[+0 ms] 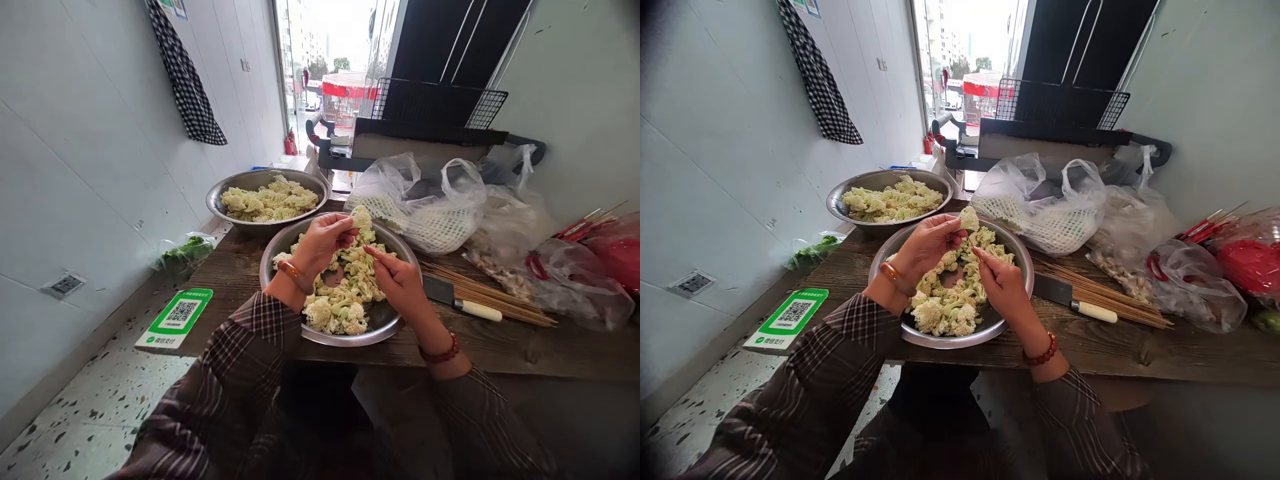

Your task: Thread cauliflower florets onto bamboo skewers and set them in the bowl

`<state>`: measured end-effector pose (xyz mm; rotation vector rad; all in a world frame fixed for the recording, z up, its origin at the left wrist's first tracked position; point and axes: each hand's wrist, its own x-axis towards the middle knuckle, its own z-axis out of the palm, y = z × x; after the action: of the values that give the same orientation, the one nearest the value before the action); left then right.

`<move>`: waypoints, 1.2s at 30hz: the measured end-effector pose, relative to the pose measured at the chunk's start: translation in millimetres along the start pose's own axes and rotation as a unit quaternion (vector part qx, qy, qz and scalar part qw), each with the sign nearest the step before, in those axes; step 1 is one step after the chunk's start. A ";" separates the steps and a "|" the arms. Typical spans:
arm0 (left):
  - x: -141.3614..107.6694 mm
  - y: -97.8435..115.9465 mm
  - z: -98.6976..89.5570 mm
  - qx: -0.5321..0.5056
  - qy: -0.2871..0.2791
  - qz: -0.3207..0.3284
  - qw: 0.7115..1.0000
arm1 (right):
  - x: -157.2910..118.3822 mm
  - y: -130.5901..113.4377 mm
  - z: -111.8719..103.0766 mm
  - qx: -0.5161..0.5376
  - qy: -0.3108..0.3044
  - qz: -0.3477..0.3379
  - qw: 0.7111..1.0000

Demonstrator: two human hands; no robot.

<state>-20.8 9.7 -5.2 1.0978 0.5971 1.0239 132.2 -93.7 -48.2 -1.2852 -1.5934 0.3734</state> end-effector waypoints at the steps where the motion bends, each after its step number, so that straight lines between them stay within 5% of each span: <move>1: 0.3 -0.8 -0.6 0.008 -0.002 0.008 1.000 | 0.0 0.5 0.2 0.002 0.001 0.002 1.000; 7: -1.2 -0.2 0.3 0.066 -0.016 0.057 0.996 | -0.9 5.0 1.8 0.007 0.018 -0.007 1.000; 24: -0.2 -0.8 -2.6 0.060 -0.050 0.062 0.995 | -2.0 4.1 2.2 0.030 0.042 0.013 0.999; 36: -3.7 1.9 -3.5 -0.010 -0.100 -0.024 0.995 | -4.8 1.1 -1.2 0.034 0.043 0.014 0.998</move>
<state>-26.0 8.1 -5.0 1.1482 0.4487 0.8634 133.4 -97.8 -50.9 -1.2576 -1.4799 0.3813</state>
